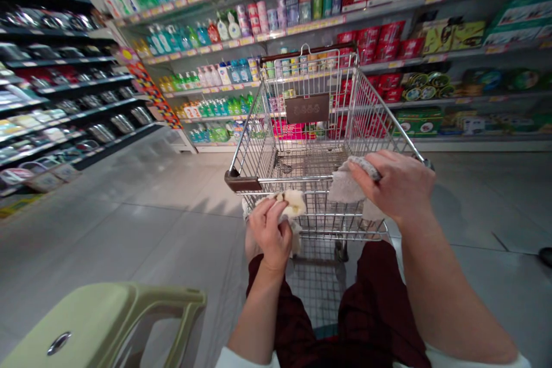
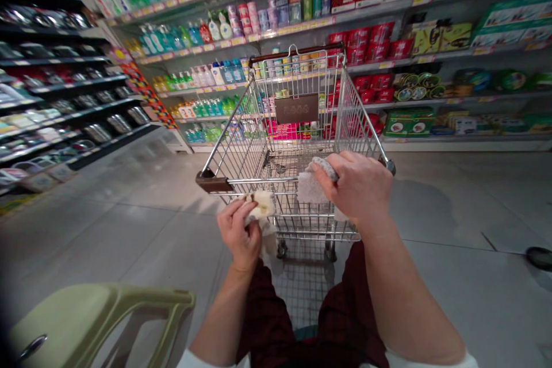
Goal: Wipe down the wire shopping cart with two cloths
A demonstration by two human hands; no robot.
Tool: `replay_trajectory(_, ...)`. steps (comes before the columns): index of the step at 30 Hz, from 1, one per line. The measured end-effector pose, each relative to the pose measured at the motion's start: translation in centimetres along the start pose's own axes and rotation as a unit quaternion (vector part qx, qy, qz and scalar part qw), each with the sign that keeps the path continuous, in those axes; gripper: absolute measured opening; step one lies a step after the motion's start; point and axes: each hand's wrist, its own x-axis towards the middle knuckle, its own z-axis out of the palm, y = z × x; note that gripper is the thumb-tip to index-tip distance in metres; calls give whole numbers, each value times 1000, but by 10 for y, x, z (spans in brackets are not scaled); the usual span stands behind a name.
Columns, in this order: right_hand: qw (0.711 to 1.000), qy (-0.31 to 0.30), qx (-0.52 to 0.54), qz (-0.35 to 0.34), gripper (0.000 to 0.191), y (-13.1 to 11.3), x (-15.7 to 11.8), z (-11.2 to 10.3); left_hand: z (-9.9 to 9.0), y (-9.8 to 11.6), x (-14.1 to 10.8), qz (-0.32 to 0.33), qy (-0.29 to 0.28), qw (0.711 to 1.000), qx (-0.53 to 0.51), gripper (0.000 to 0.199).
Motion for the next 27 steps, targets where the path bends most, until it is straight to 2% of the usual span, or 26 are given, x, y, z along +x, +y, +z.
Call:
replay_trajectory(3,1000,5,-3,-6,50,1,0,1,6,-8,1,18,-4,1000,22,31)
replay_trajectory(6,1000,8,-8,-8,50,2,-1,2,17,-19,-29,52,-43,997,34,26)
replay_trajectory(9,1000,2,-8,-8,50,1,-1,2,16,-20,-49,19,-79,996,32,28)
replay_trajectory(11,1000,1,-6,-8,50,1,-1,2,9,-17,-42,-13,-94,995,20,29)
replay_trajectory(12,1000,2,-6,-8,50,1,-1,1,4,-15,-33,-22,-83,996,15,28)
replay_trajectory(15,1000,10,-6,-11,49,1,-1,1,-5,-14,-4,-29,-10,999,19,29)
replay_trajectory(17,1000,12,-4,-11,48,1,-1,2,-4,-18,2,-24,7,999,36,28)
replay_trajectory(21,1000,19,8,-4,48,1,-1,2,9,-31,-26,12,-28,998,46,21)
replay_trajectory(23,1000,25,3,-8,48,2,-1,3,11,-35,-41,4,-45,998,43,24)
replay_trajectory(25,999,34,-6,-16,47,2,-1,3,7,-35,-42,-14,-72,997,37,29)
replay_trajectory(27,999,43,-11,-26,47,2,-1,4,-2,-35,-27,-21,-69,997,29,32)
